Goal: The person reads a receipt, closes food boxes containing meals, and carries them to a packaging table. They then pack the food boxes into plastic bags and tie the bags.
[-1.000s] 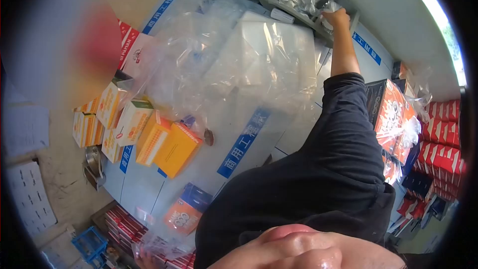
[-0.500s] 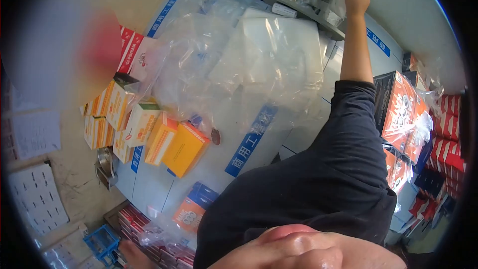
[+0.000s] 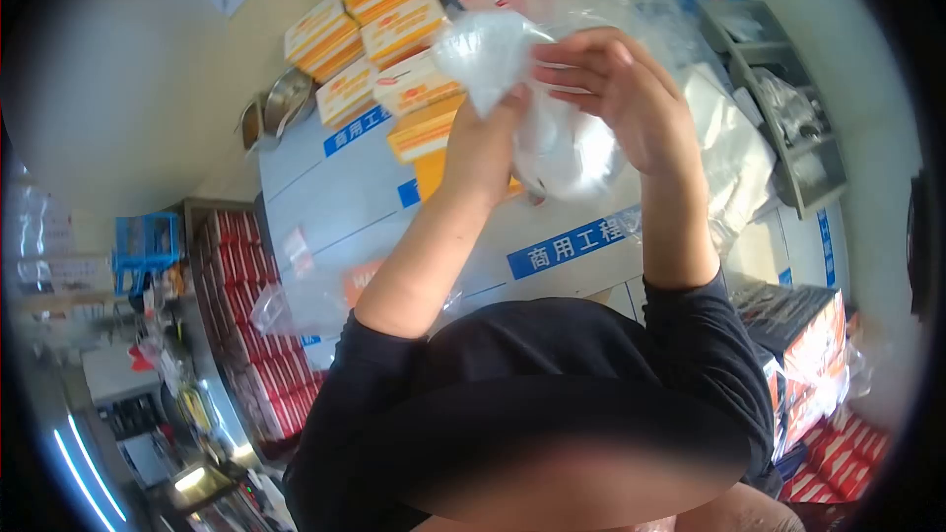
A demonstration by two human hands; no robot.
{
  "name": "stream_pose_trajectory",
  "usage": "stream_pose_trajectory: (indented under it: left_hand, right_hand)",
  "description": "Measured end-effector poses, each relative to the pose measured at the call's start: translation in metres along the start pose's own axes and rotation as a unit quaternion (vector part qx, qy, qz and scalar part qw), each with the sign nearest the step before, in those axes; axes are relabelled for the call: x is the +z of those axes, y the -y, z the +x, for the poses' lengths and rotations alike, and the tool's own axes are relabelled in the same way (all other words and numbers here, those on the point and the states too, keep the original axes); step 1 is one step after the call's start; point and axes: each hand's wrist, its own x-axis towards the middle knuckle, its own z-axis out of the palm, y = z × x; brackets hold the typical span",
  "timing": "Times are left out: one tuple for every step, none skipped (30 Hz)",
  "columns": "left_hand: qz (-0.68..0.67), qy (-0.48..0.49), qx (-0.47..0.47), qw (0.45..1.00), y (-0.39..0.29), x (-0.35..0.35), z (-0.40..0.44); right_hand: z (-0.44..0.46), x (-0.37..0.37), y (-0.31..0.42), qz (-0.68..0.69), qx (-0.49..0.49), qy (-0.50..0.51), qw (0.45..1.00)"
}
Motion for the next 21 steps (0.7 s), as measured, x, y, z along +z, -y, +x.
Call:
stream_pose_trajectory:
  left_hand:
    - [-0.001,-0.013,0.002,1.0,0.005,-0.013,0.003]
    - [-0.091,-0.018,-0.034,0.995,0.014,-0.031,0.005]
    - [-0.183,-0.022,-0.067,0.981,0.012,-0.037,0.003]
    - [-0.202,-0.027,-0.072,0.976,0.007,-0.039,-0.005]
    - [-0.205,-0.033,-0.069,0.976,0.005,-0.041,-0.009]
    - [-0.209,-0.041,-0.048,0.976,0.004,-0.042,-0.012]
    - [-0.212,-0.048,-0.029,0.976,0.004,-0.044,-0.013]
    - [-0.19,-0.027,-0.003,0.981,0.012,-0.051,-0.011]
    - [-0.192,-0.028,-0.004,0.981,0.013,-0.051,-0.011]
    - [-0.2,-0.046,-0.008,0.979,0.015,-0.051,-0.011]
    - [-0.208,-0.062,-0.013,0.976,0.016,-0.05,-0.01]
    - [-0.23,-0.046,-0.027,0.972,0.017,-0.051,-0.01]
    - [-0.231,-0.044,-0.03,0.971,0.018,-0.052,-0.01]
    - [-0.229,-0.025,-0.039,0.972,0.019,-0.053,-0.01]
    - [-0.226,-0.006,-0.048,0.973,0.021,-0.054,-0.01]
    - [-0.226,-0.005,-0.051,0.973,0.022,-0.056,-0.011]
    - [-0.24,0.073,-0.039,0.967,0.023,-0.057,-0.014]
    - [-0.252,0.15,-0.025,0.956,0.024,-0.057,-0.017]
    - [-0.252,0.151,-0.027,0.956,0.025,-0.053,-0.021]
    - [-0.104,0.133,0.028,0.985,0.026,-0.045,-0.025]
    - [0.047,0.111,0.083,0.989,0.026,-0.039,-0.028]
  right_hand:
    - [-0.003,-0.001,-0.008,0.005,0.009,0.008,1.0]
    - [-0.007,-0.005,-0.016,-0.077,-0.008,-0.006,0.997]
    - [-0.01,-0.008,-0.024,-0.161,-0.026,-0.019,0.986]
    - [-0.012,-0.011,-0.033,-0.19,-0.007,0.009,0.982]
    - [-0.014,-0.008,-0.037,-0.189,-0.002,0.015,0.982]
    - [-0.016,-0.002,-0.04,-0.29,-0.003,0.033,0.957]
    - [-0.018,0.003,-0.043,-0.387,-0.005,0.05,0.921]
    - [-0.019,0.011,-0.046,-0.415,-0.024,0.048,0.908]
    - [-0.018,0.012,-0.05,-0.415,-0.021,0.049,0.908]
    - [-0.018,0.01,-0.056,-0.447,-0.003,0.05,0.893]
    - [-0.018,0.008,-0.059,-0.478,0.015,0.051,0.877]
    - [-0.017,0.009,-0.057,-0.454,0.069,0.015,0.888]
    - [-0.016,0.007,-0.06,-0.455,0.071,0.013,0.887]
    - [-0.014,0.002,-0.065,-0.372,0.079,0.004,0.925]
    - [-0.013,0.0,-0.068,-0.284,0.086,-0.005,0.955]
    - [-0.014,0.0,-0.068,-0.284,0.086,-0.008,0.955]
    - [-0.013,0.001,-0.068,-0.282,0.076,-0.016,0.956]
    - [-0.013,0.001,-0.067,-0.28,0.066,-0.024,0.957]
    - [-0.013,-0.001,-0.067,-0.28,0.066,-0.027,0.957]
    - [-0.013,-0.002,-0.067,-0.277,0.065,-0.017,0.958]
    - [-0.013,-0.004,-0.066,-0.274,0.065,-0.007,0.959]
